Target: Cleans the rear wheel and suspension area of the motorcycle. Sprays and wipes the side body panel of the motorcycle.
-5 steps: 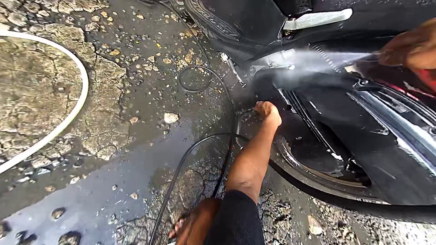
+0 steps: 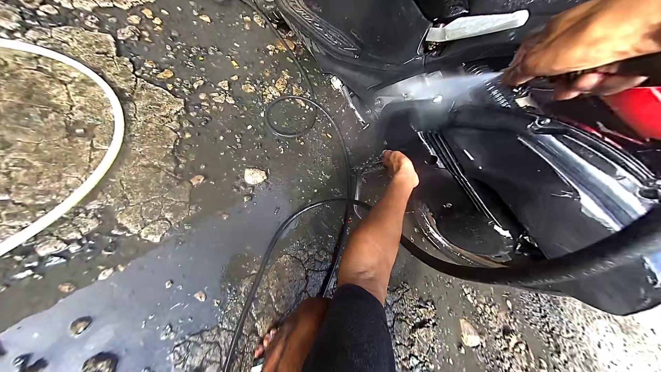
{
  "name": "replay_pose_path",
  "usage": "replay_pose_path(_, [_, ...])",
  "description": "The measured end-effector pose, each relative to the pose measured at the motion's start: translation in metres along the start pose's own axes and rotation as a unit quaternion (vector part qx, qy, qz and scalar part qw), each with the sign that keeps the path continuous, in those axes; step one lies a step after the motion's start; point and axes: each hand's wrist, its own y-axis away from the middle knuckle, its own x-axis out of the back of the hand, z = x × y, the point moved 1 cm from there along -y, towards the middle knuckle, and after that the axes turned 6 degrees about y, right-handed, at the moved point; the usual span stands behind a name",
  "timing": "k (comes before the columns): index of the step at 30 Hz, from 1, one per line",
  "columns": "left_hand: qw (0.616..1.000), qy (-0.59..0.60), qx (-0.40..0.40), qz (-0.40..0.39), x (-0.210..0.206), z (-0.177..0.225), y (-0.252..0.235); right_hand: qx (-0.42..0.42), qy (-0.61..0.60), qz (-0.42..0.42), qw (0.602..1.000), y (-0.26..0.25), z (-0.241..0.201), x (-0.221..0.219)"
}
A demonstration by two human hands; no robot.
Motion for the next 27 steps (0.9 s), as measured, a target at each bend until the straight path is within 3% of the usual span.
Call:
replay_pose_path(6, [0.999, 0.008, -0.032, -0.005, -0.004, -0.011, -0.008, 0.027, -0.064, 0.060, 0.996, -0.020, -0.015, 0.000])
replay_pose_path(8, [0.999, -0.023, -0.041, 0.002, -0.005, -0.011, -0.004, -0.002, -0.062, 0.066, 0.996, -0.023, -0.017, -0.002])
replay_pose_path(11, [0.994, -0.082, -0.057, 0.035, -0.008, -0.013, 0.005, -0.042, -0.062, 0.059, 0.995, -0.018, -0.027, -0.013])
replay_pose_path(16, [0.983, -0.148, -0.104, 0.033, -0.012, -0.022, 0.005, -0.035, 0.010, 0.046, 0.998, -0.024, -0.049, -0.033])
replay_pose_path(21, [0.989, -0.112, -0.085, 0.041, -0.014, -0.022, 0.000, -0.066, -0.034, 0.013, 0.997, -0.033, -0.063, -0.031])
replay_pose_path(27, [0.991, -0.092, -0.084, 0.043, -0.014, -0.022, -0.004, -0.045, -0.062, -0.002, 0.997, -0.040, -0.078, -0.041])
